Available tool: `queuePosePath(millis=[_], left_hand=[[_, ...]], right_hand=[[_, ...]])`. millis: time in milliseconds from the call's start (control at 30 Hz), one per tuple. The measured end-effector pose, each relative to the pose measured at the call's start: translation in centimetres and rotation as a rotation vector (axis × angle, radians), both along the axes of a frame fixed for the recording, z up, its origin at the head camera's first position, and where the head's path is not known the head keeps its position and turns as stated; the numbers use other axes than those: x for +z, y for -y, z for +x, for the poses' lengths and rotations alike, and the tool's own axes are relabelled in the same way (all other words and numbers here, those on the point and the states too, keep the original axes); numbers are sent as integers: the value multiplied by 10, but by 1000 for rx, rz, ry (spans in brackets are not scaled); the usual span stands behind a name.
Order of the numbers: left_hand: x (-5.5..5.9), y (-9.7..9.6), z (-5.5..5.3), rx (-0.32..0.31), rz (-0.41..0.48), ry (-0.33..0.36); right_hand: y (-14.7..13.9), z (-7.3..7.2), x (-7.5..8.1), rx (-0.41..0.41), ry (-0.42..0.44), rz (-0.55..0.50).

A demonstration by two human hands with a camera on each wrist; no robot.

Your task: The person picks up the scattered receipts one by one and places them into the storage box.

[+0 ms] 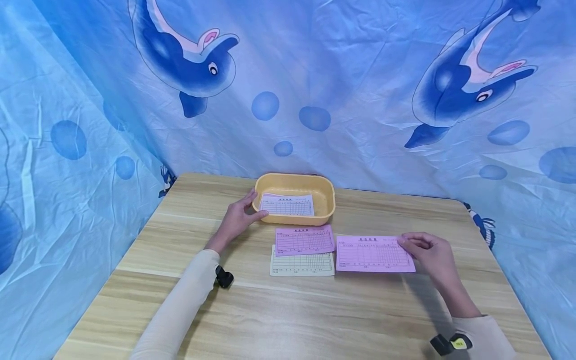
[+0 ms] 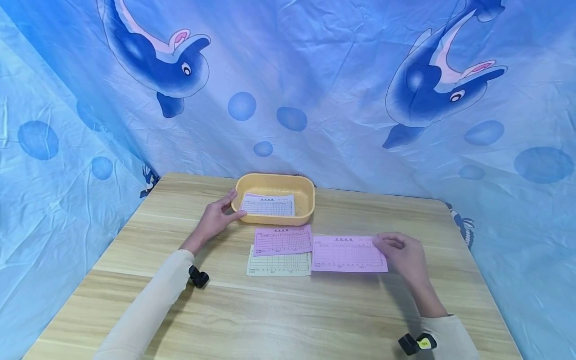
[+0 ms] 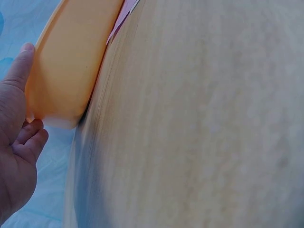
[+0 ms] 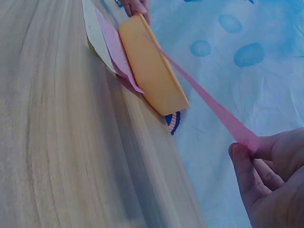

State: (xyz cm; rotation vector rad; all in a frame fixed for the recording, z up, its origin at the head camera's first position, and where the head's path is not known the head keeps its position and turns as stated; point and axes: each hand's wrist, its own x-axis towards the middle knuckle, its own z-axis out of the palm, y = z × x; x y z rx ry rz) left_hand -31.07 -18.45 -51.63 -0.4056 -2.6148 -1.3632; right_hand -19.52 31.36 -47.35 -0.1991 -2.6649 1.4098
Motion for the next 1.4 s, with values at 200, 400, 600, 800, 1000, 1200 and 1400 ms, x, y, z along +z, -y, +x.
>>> queuePosePath(millis=[200, 400, 600, 800, 1000, 1200, 1400], left_hand=[[1, 0, -1, -6, 7, 2], [-1, 1, -2, -2, -2, 6], [-1, 0, -1, 6, -10, 10], [0, 0, -2, -3, 0, 6], [1, 0, 0, -3, 0, 8], [1, 0, 1, 2, -2, 13], [1, 0, 1, -5, -4, -5]], right_hand=[[11, -10, 2, -34, -6, 10], [27, -24, 5, -41, -69, -36], [43, -38, 11, -22, -101, -67], [60, -53, 20, -12, -92, -105], [78, -71, 27, 3, -130, -170], [97, -88, 32, 45, -197, -262], [113, -106, 33, 80, -214, -322]])
